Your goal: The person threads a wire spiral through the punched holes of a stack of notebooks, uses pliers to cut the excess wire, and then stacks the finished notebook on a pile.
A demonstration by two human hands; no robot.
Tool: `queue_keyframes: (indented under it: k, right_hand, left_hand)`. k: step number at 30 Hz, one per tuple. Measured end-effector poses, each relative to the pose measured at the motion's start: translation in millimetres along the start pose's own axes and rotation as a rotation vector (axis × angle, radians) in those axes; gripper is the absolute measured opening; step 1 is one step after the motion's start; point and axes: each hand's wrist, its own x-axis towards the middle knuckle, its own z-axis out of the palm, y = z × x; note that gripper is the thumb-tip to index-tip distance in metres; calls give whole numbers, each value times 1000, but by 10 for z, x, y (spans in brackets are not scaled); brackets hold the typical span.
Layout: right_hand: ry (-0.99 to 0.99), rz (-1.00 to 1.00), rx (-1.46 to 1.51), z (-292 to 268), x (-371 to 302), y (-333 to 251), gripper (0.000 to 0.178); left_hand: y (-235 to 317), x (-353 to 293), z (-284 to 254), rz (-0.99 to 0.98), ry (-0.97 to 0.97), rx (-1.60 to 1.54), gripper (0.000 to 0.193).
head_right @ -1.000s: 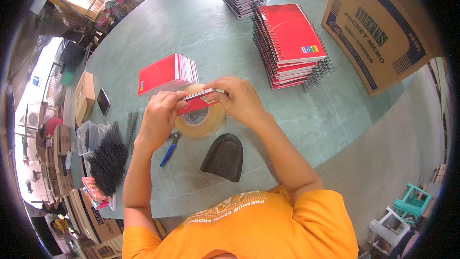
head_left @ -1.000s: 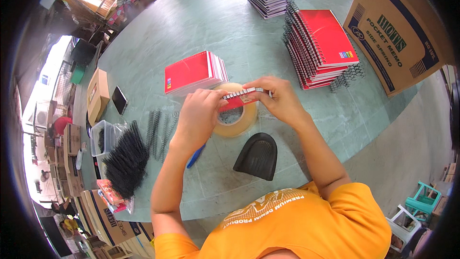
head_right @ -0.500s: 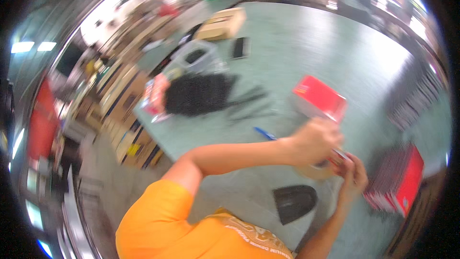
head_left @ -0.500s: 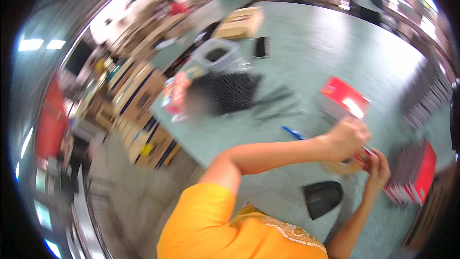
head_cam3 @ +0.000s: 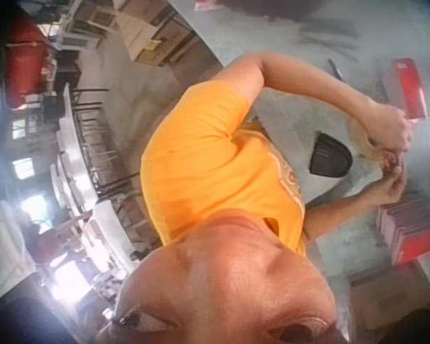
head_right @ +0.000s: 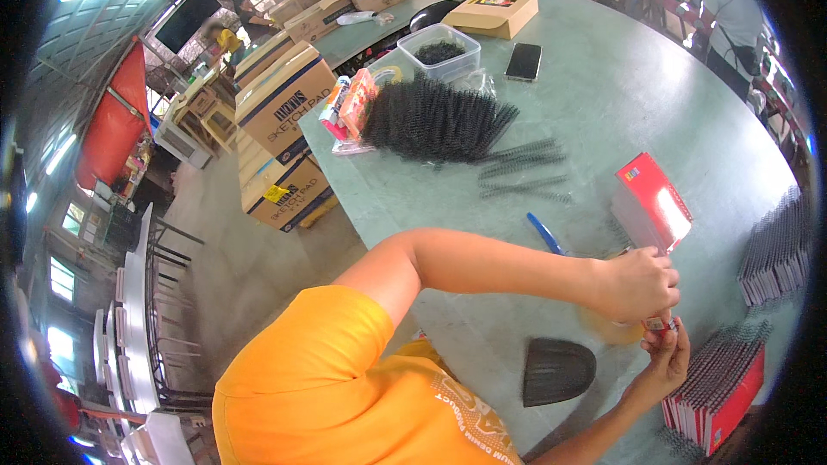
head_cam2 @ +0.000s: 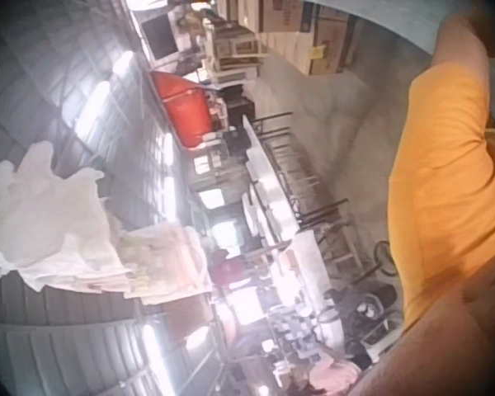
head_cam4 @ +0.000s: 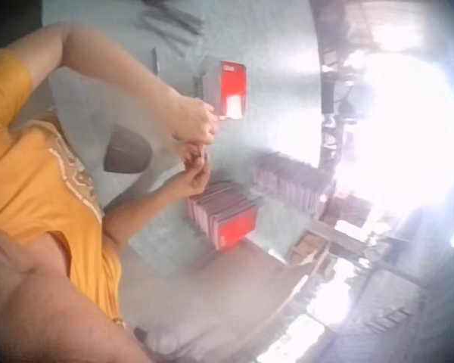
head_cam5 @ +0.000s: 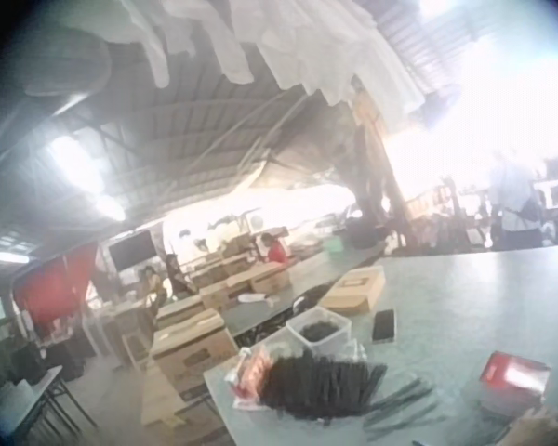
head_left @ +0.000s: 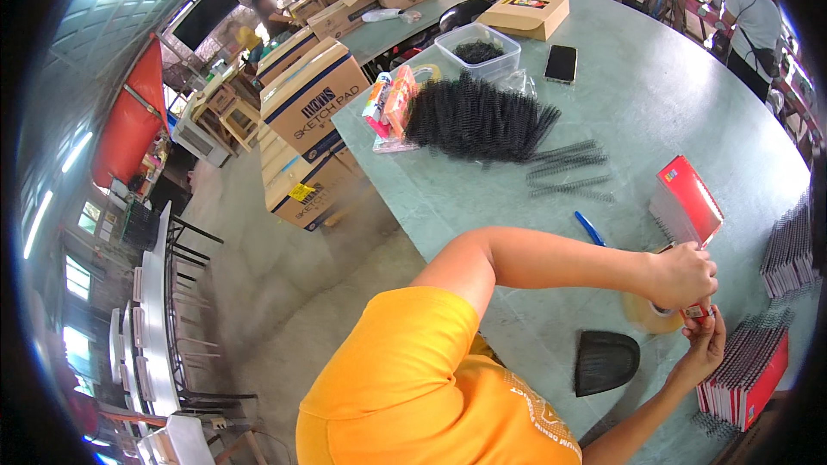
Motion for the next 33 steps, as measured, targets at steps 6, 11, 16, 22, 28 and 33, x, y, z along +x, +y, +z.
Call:
queue_keyframes:
  k: [6,11,16,22,28,33]
  right_hand:
    - [-87,-22,152,-88,70,82,30]
    - [-12,-37,2,-52,29,74,28]
    - [22,-89,53,66,-48,48,28]
    - [113,-3,21,-137,39,67,22]
    - [59,164,55,202,33,69,14]
    - [33,207,268,22,56,-18,9]
  left_hand:
    - [-4,184,50,-29,-250,-216,25]
    - [95,186,18,21,16,-184,28]
    - [56,10,13,-26,-44,-50,30]
    - [139,344,-71,141,-89,-79,24]
    - [-89,85,-256,-60,-133,-364,23]
    - [136,411,-290,-74,-229,-443,21]
